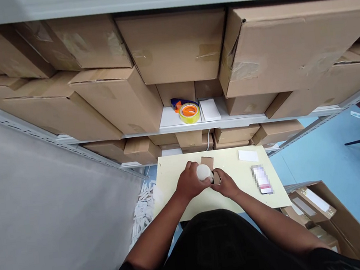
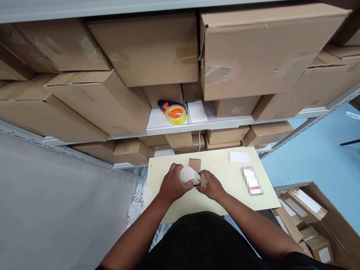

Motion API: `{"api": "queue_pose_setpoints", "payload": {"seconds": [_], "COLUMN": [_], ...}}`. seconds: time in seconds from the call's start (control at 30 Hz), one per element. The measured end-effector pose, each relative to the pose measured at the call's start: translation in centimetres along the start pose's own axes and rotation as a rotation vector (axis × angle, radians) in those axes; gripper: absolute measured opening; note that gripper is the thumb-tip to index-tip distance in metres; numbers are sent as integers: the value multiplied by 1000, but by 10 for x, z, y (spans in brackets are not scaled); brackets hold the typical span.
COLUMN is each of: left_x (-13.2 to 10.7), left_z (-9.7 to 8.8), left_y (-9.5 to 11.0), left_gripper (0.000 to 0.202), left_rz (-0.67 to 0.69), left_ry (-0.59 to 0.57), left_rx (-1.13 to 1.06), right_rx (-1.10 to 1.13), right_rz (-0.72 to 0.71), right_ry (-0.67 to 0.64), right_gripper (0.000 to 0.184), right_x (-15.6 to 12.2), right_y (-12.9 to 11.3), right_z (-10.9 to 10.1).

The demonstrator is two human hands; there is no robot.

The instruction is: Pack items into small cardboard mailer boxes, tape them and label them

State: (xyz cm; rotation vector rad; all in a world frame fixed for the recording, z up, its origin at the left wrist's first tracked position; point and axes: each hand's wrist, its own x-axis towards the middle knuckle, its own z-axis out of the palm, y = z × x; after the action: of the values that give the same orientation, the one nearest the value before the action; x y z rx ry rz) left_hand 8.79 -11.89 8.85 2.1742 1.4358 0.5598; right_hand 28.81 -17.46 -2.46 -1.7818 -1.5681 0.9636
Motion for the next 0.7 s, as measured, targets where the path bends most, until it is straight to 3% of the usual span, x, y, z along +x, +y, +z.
{"api": "queue_pose_setpoints", "payload": {"seconds": [0.13,0.23,0.37,0.5,0.6,0.7], "left_x": [1,1,-4,-8,-9,-12], "left_z": [-32,-43,-29,-11,-4,1], "left_y": [-15,-33,-43,-38,-31,-21], "left_gripper": [33,28,31,39,41,43], "left_rz": [-112,-238,-376,-440,-501,-586], "left_ry": [189,203,147,118,106,53], "left_rx": [-198,-567,-1079,-1344,-1478,-1575], "right_rx": [76,104,90,50,-21,65], "right_rz": [90,130,111,-32,-119,-169], "right_ry": [-5,-23,-27,74,151,126], "right_gripper": [64,69,84,93,90,91], "right_x": [9,10,5,-1,-8,-17], "right_y": [5,10,17,16,2,-27], "right_z": [-7,-13,-20,-37,-59,-76]}}
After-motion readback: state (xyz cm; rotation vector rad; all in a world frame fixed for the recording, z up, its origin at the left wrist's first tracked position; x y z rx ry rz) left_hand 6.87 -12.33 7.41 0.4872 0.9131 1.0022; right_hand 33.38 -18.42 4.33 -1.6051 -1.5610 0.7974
